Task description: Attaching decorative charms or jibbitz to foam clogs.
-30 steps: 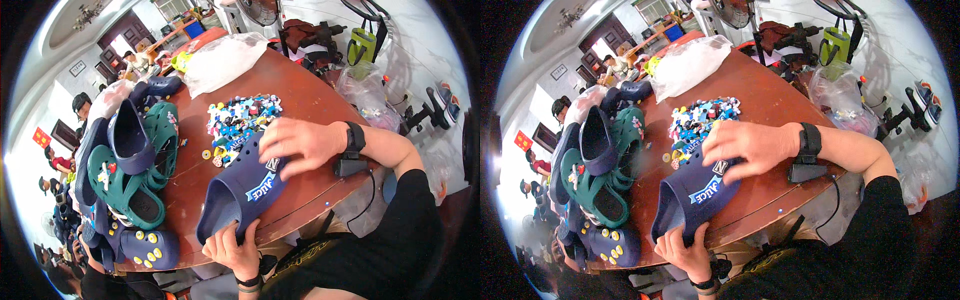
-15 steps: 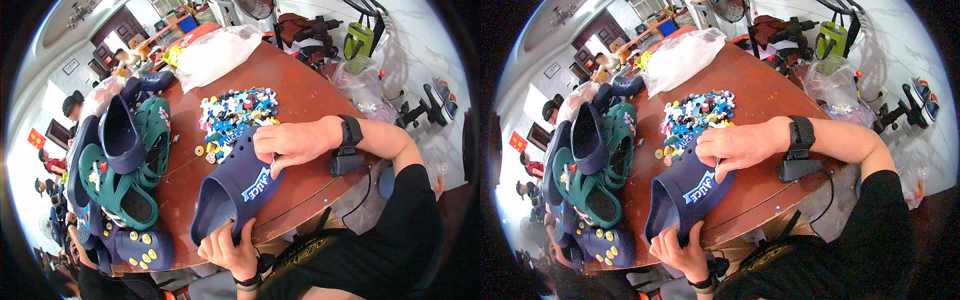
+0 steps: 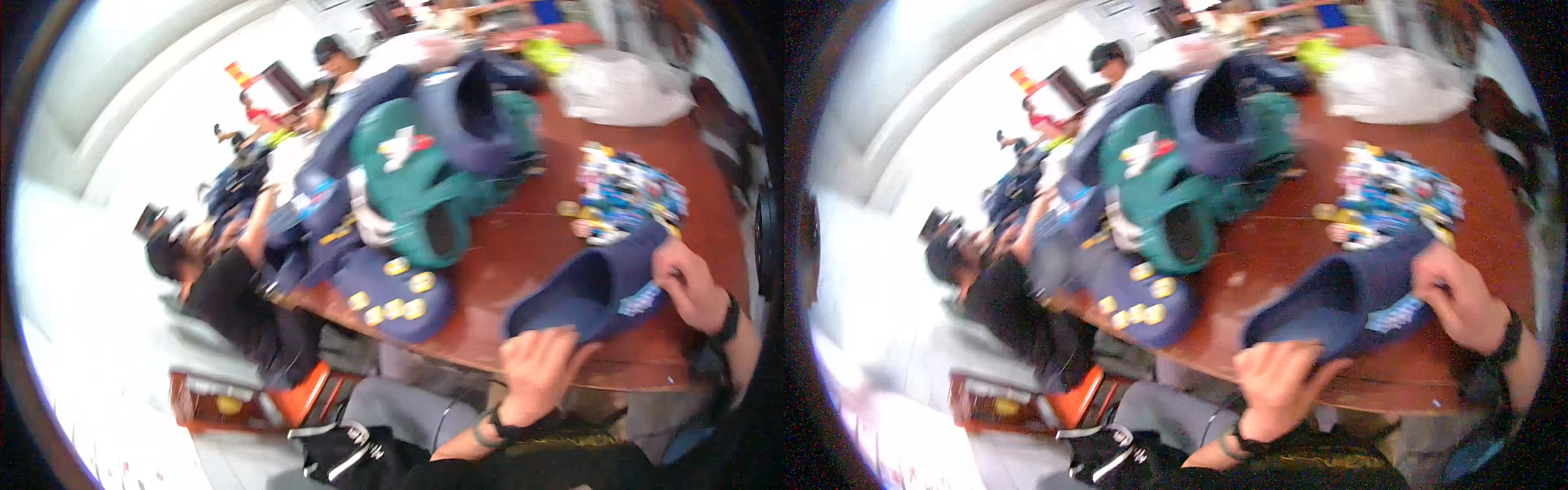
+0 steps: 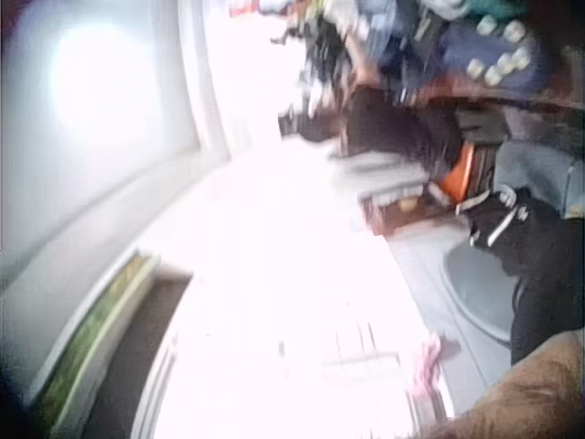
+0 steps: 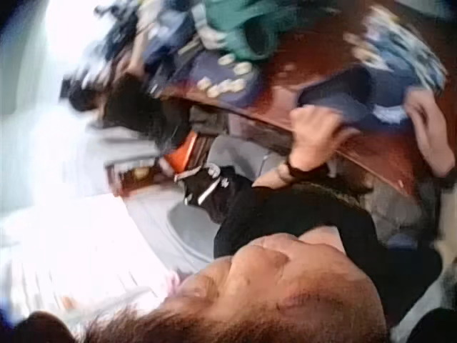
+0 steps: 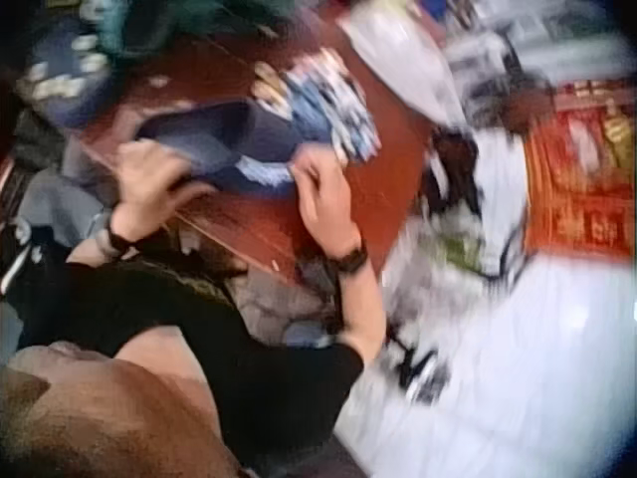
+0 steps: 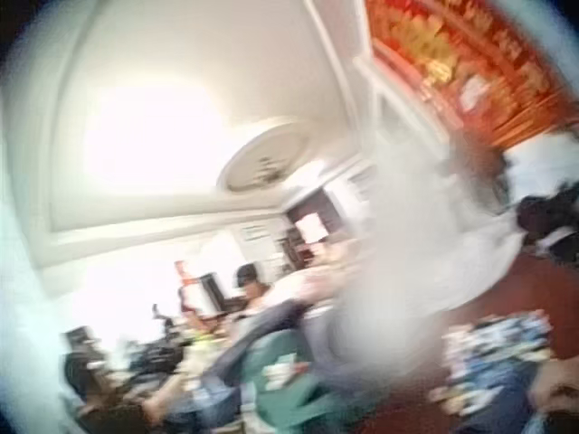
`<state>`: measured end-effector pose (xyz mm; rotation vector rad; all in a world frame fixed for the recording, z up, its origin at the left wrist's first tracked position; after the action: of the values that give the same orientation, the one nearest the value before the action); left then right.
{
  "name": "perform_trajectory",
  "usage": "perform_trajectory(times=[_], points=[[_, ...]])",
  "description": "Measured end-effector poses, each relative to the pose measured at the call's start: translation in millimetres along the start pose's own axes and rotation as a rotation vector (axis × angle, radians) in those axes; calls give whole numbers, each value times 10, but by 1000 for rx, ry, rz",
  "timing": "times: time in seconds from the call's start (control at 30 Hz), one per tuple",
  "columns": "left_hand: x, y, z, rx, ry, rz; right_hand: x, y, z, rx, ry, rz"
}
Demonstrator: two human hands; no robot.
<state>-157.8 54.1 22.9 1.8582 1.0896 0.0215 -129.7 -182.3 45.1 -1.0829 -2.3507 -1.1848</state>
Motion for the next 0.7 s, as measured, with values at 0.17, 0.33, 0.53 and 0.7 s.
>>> perform_trajectory(times=[0.17, 0.33, 0.53, 0.7], points=[[5, -6, -37, -91, -50, 18, 147, -4, 194, 50, -209, -166], [-2, -15, -21, -65, -63, 21, 247, -25, 264, 105, -275, -167], [-4, -2, -47, -78, -94, 22, 354, 23, 290, 122, -316, -45], [-10, 6, -62, -81, -109, 25, 385, 35, 279, 149, -327, -61]])
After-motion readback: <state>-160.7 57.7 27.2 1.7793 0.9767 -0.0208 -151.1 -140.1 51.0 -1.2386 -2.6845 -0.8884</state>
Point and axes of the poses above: each hand's wrist, its own y-axis towards the middle knuckle, its own z-axis out of the palm, x = y × z, the point moved 7 cm from there along y, towards the middle knuckle, and after that the axes turned 6 degrees about -z, right-handed, at the moved point
